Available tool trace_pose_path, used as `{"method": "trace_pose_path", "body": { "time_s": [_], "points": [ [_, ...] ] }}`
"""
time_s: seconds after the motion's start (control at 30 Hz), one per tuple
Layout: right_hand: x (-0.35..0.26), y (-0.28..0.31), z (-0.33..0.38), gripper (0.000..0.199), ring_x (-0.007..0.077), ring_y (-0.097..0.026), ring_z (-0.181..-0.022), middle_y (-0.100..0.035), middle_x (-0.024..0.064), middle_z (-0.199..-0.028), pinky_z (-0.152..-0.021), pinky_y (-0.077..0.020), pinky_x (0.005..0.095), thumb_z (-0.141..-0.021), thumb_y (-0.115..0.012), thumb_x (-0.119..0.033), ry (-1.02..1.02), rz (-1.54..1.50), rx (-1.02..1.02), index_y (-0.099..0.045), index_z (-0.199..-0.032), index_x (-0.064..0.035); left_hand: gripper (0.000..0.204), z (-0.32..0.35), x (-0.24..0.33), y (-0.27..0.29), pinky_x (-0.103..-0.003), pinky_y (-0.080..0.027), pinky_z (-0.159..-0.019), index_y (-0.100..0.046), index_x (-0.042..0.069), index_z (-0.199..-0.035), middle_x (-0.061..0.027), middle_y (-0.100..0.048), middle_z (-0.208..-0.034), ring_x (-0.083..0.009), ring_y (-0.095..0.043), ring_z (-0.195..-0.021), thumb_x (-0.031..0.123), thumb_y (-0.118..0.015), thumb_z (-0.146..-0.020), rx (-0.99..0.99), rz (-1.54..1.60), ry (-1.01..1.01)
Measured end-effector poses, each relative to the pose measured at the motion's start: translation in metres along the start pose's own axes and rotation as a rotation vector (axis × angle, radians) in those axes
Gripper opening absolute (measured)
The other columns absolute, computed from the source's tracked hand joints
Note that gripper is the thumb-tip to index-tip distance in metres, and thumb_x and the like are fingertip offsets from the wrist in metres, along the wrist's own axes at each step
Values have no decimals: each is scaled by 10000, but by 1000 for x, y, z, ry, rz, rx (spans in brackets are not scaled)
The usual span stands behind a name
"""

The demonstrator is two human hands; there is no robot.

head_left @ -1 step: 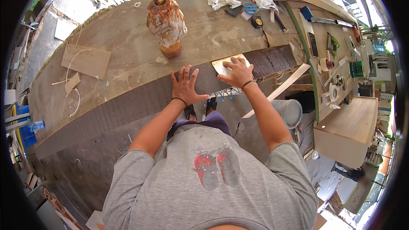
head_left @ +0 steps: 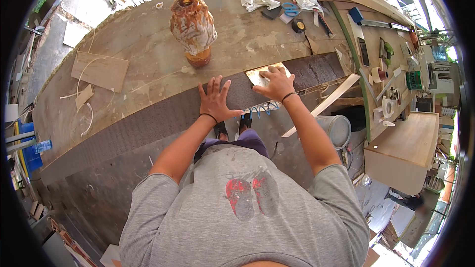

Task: The person applies adhesive from a plastic bottle onto a wooden board and a veneer strip, spreading the glue across the surfaces using a scraper by hand. The person picks up the veneer strip, moves it aside, and then continues applying glue to the board at a workbench.

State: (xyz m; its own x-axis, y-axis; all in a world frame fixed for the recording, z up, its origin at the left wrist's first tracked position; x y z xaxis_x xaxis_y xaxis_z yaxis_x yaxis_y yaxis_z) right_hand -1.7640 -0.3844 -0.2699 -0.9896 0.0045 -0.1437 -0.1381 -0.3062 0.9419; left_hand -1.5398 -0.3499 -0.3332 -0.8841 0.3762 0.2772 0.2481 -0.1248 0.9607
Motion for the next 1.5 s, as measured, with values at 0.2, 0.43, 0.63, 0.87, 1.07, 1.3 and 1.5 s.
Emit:
{"method": "trace_pose_path", "body": {
  "time_s": [0.2, 0.43, 0.63, 0.87, 1.07, 1.3, 1.5],
  "points": [
    [-3, 0, -5, 641, 270, -393, -1348, -526, 52, -1370, -1003, -271, 734, -666, -701, -589, -37, -6, 15, -679, -1204, -241, 1157, 0, 1, 2, -643, -36, -1125, -370, 150, -1444, -126, -284, -1495, -319, -190, -1428, 811, -687, -549, 10, 23, -4],
    [4, 13, 5, 591, 259, -427, -1325, -584, 30, -1292, -995, -302, 721, -648, -703, -560, -60, 23, -150, -696, -1157, -260, 1139, 1, 1, 7, -652, -43, -1130, -395, 155, -1437, -117, -290, -1502, -310, -196, -1433, 816, -676, -553, -23, 10, 20],
    [36, 4, 51, 566, 272, -430, -1322, -566, 32, -1314, -993, -306, 727, -638, -704, -556, -103, 12, -179, -695, -1120, -259, 1146, -1, 2, 5, -651, -43, -1132, -394, 154, -1439, -108, -288, -1501, -306, -196, -1428, 829, -663, -552, -14, 19, 10],
    [46, -8, 102, 633, 293, -417, -1339, -552, 52, -1388, -1029, -280, 709, -647, -704, -591, -209, -84, -346, -691, -1178, -245, 1220, 0, -2, 2, -639, -46, -1131, -369, 134, -1447, -122, -285, -1512, -319, -181, -1439, 879, -633, -518, -20, 37, 38],
    [-22, 4, 82, 629, 292, -433, -1314, -547, 71, -1351, -994, -319, 647, -661, -710, -598, -3, -303, 72, -701, -1162, -217, 1087, 3, -21, 16, -631, -126, -1119, -377, 118, -1438, -142, -336, -1487, -342, -295, -1395, 774, -681, -627, 180, 216, -31],
    [-94, -31, 44, 651, 284, -395, -1317, -512, 100, -1361, -970, -261, 688, -661, -696, -591, 125, -158, 212, -682, -1192, -214, 534, 14, -80, 12, -553, -248, -1101, -614, 83, -1180, -119, -583, -1195, -333, -491, -1194, 495, -635, -841, 224, 164, 127],
    [-100, -48, 31, 635, 298, -380, -1322, -520, 113, -1338, -961, -247, 724, -666, -699, -587, 98, -114, 309, -691, -1177, -211, 439, 19, -77, 11, -459, -352, -980, -657, 86, -1100, -101, -598, -1095, -313, -520, -1088, 448, -632, -853, 357, 167, 113]
  ]
}}
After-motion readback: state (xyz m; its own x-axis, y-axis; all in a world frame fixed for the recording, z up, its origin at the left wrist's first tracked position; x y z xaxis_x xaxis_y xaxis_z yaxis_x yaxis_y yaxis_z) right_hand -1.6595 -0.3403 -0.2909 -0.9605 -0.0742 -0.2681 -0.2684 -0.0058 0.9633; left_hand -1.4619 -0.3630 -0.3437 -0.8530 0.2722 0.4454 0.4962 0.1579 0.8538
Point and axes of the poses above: each hand's wrist, its own z-axis away from the middle knuckle, its own y-axis out of the back of the hand, x = y × z, the point moved 3 cm from there along -z, towards the middle knuckle
